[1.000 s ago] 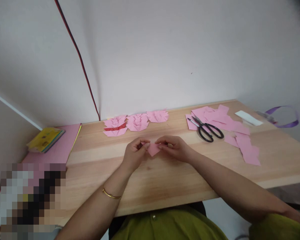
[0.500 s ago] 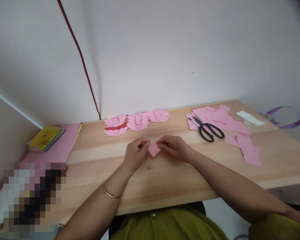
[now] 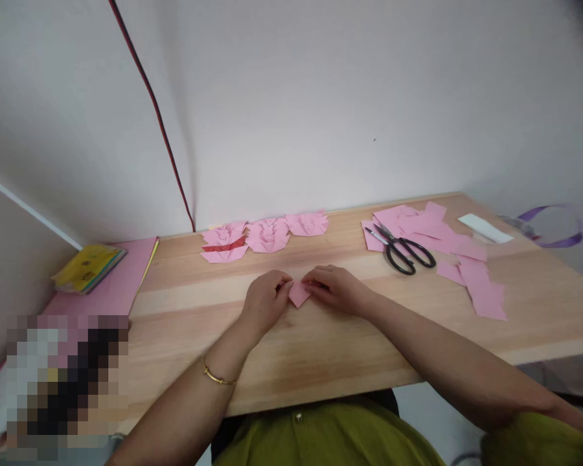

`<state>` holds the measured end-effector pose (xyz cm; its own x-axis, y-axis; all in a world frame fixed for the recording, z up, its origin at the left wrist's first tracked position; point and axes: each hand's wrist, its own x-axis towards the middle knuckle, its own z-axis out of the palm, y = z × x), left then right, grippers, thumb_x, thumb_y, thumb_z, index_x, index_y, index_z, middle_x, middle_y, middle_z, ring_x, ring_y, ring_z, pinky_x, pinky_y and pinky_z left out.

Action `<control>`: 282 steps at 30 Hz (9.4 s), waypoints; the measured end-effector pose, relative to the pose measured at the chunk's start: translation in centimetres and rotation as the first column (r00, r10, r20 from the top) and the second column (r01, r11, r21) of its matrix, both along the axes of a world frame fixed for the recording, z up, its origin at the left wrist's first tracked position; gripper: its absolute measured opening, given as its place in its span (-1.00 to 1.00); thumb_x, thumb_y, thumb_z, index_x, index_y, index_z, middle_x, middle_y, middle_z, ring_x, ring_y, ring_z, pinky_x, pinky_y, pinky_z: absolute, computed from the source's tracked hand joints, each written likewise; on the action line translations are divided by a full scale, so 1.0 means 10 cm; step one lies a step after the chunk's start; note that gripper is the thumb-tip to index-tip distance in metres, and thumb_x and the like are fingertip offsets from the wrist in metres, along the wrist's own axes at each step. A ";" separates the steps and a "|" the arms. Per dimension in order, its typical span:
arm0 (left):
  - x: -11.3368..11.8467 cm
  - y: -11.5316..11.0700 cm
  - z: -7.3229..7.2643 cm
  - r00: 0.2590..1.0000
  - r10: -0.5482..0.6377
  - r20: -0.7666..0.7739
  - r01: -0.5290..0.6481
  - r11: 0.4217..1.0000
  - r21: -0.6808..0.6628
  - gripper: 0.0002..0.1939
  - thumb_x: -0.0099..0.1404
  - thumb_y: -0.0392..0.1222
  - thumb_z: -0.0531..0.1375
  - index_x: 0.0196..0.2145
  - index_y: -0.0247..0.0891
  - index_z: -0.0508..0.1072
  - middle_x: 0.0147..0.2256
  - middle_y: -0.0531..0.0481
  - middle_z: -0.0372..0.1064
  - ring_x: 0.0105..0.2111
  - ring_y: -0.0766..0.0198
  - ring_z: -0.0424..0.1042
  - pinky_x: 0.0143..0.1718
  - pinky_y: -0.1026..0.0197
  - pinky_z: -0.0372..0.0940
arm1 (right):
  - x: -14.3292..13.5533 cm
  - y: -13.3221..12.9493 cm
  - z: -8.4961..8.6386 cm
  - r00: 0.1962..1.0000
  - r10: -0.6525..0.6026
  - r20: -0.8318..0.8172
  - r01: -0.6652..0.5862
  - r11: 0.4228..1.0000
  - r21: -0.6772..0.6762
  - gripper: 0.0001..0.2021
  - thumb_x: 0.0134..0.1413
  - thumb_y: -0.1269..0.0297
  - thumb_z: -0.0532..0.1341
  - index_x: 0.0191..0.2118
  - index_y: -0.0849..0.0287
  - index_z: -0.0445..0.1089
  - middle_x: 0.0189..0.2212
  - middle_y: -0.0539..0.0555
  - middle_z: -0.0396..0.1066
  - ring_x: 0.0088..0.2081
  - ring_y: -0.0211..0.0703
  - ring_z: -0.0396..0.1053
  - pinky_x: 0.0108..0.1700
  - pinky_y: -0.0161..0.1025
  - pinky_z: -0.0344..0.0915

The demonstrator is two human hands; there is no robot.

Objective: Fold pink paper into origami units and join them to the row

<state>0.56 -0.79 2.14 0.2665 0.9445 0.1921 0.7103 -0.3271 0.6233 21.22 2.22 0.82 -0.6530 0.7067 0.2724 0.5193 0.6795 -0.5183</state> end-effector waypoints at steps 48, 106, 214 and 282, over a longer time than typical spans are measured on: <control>0.05 -0.01 0.02 0.983 -0.095 -0.159 0.088 0.995 -0.051 -0.83 0.26 -0.26 0.07 -0.34 -0.23 0.47 -0.35 0.00 0.49 -0.34 0.25 0.40 -0.27 0.21 0.20 | -0.01 0.00 0.01 0.989 0.108 0.099 -0.122 0.981 0.150 -0.84 0.20 0.32 0.10 -0.27 0.20 0.43 -0.39 0.09 0.41 -0.31 -0.19 0.34 -0.16 -0.21 0.14; 0.12 -0.13 0.00 0.884 -0.386 -0.264 0.409 0.912 0.037 -0.83 0.22 -0.19 0.16 -0.22 -0.22 0.44 -0.20 -0.11 0.32 -0.19 0.14 0.27 -0.12 0.07 0.18 | 0.03 0.03 0.02 0.983 0.044 0.176 -0.051 0.998 0.032 -0.86 0.19 0.31 0.12 -0.26 0.17 0.42 -0.34 0.07 0.42 -0.26 -0.18 0.35 -0.14 -0.21 0.11; 0.11 -0.14 0.03 0.874 -0.399 -0.276 0.428 0.902 0.051 -0.83 0.24 -0.19 0.13 -0.21 -0.21 0.44 -0.25 -0.11 0.30 -0.23 0.16 0.26 -0.14 0.05 0.20 | 0.06 0.01 0.06 0.972 -0.147 0.186 0.147 0.989 0.013 -0.85 0.01 0.25 0.21 -0.27 0.18 0.34 -0.33 0.04 0.39 -0.26 -0.18 0.33 -0.11 -0.19 0.04; 0.03 -0.16 0.16 0.814 -0.322 -0.484 0.389 0.920 0.043 -0.65 0.17 -0.08 0.24 -0.09 -0.21 0.41 -0.01 -0.15 0.32 -0.01 0.05 0.24 0.08 -0.09 0.07 | -0.04 0.00 0.00 0.991 -0.081 0.107 0.074 0.995 0.070 -0.91 0.07 0.34 0.15 -0.30 0.15 0.38 -0.30 0.07 0.41 -0.21 -0.15 0.30 -0.10 -0.18 -0.02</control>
<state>0.88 -2.39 3.70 0.6676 0.7403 0.0796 0.7194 -0.6689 0.1869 20.83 2.21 0.81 -0.6256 0.7390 0.2500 0.6227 0.6660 -0.4107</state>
